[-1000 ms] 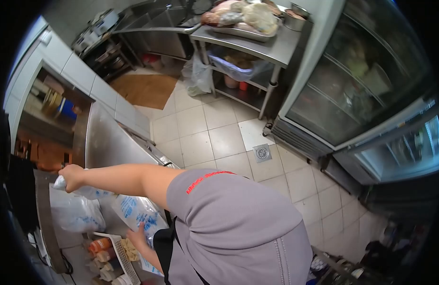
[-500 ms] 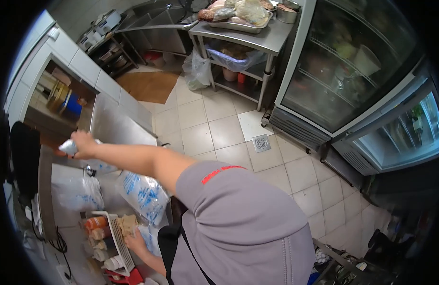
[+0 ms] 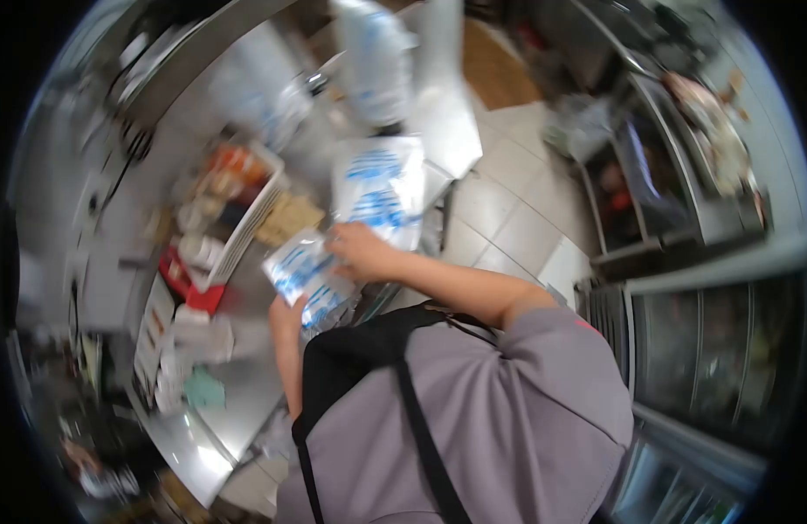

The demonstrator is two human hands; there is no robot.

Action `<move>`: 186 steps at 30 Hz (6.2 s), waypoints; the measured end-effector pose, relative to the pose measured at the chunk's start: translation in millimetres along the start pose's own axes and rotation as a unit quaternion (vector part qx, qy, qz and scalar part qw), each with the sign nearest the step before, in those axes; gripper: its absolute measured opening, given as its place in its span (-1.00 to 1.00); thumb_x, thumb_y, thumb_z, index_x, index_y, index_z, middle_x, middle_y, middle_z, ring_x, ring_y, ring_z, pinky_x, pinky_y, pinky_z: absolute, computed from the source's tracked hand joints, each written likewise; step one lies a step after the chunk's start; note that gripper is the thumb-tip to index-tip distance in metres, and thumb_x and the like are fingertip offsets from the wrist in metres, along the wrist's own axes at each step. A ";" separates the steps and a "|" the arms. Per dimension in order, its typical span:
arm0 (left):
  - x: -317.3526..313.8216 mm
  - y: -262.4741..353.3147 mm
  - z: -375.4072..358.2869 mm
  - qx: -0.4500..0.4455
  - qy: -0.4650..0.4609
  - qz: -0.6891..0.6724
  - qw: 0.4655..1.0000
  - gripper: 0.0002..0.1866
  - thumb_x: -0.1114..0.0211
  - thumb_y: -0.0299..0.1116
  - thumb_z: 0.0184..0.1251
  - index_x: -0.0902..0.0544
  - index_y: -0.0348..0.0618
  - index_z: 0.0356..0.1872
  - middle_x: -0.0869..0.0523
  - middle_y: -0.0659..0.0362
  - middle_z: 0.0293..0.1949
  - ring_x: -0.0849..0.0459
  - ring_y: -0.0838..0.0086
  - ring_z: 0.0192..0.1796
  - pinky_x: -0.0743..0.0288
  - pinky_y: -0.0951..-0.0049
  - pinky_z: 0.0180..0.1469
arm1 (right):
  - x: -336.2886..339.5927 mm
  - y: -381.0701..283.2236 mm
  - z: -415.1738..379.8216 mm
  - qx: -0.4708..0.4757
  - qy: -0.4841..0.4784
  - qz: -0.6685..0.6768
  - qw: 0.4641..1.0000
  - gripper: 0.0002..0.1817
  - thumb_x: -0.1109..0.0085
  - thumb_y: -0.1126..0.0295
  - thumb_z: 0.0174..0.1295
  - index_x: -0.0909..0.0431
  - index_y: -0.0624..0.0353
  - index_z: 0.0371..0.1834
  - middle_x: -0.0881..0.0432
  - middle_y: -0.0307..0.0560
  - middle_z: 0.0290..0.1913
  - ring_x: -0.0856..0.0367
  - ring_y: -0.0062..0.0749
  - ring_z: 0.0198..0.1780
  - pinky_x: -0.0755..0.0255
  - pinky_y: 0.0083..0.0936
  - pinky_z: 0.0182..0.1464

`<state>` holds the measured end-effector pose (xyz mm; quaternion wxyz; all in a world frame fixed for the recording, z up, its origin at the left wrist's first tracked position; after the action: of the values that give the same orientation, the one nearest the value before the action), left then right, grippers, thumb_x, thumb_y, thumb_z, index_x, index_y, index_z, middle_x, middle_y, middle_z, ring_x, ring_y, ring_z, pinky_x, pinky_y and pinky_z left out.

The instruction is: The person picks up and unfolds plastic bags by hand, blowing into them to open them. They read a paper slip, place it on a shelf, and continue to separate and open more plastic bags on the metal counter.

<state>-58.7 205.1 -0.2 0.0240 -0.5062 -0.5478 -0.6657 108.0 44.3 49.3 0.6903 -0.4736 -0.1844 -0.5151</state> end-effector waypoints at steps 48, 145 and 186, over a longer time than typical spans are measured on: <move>68.3 26.6 -78.9 -0.140 0.270 0.102 0.947 -0.72 -0.24 -0.46 0.09 -0.58 -0.19 -0.12 -0.51 0.00 0.03 -0.44 0.07 0.11 -0.32 0.18 0.14 | 95.7 44.9 186.4 0.052 -0.021 0.083 0.995 -0.40 -0.35 0.57 -0.10 -0.41 0.33 0.11 -0.50 0.01 0.12 -0.48 -0.42 0.06 -0.47 -0.56 -0.07; 38.6 17.5 -97.6 -0.221 0.279 0.218 0.909 -0.72 -0.16 -0.40 0.03 -0.55 -0.23 -0.18 -0.57 -0.03 -0.13 -0.48 0.13 -0.03 -0.27 0.19 0.06 | -69.6 -209.2 77.5 0.127 -0.376 -0.123 0.910 -0.84 -0.06 0.48 -0.01 -0.55 0.27 -0.36 -0.62 0.09 -0.37 -0.59 -0.03 -0.26 -0.47 -0.27 -0.16; 20.0 125.2 -84.6 -0.044 -0.012 -0.324 0.945 -0.81 -0.35 -0.39 0.13 -0.64 -0.27 -0.28 -0.66 0.20 -0.32 -0.56 0.59 -0.26 -0.42 0.53 -0.13 | 151.0 -59.9 97.2 -0.076 0.190 0.485 0.850 -0.82 -0.13 0.41 0.23 -0.58 0.34 -0.36 -0.57 -0.19 -0.44 -0.49 -0.59 -0.39 -0.34 -0.61 -0.29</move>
<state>-49.7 101.9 111.7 -0.2223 -0.3099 -0.6529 -0.6544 138.3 44.0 236.2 0.8358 -0.4468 0.2428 -0.2070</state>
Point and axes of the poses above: each hand's wrist, its own z-axis towards the middle knuckle, its own x-axis out of the back of the hand, y = z × x, the point moved 6 cm from there along z, towards the middle knuckle
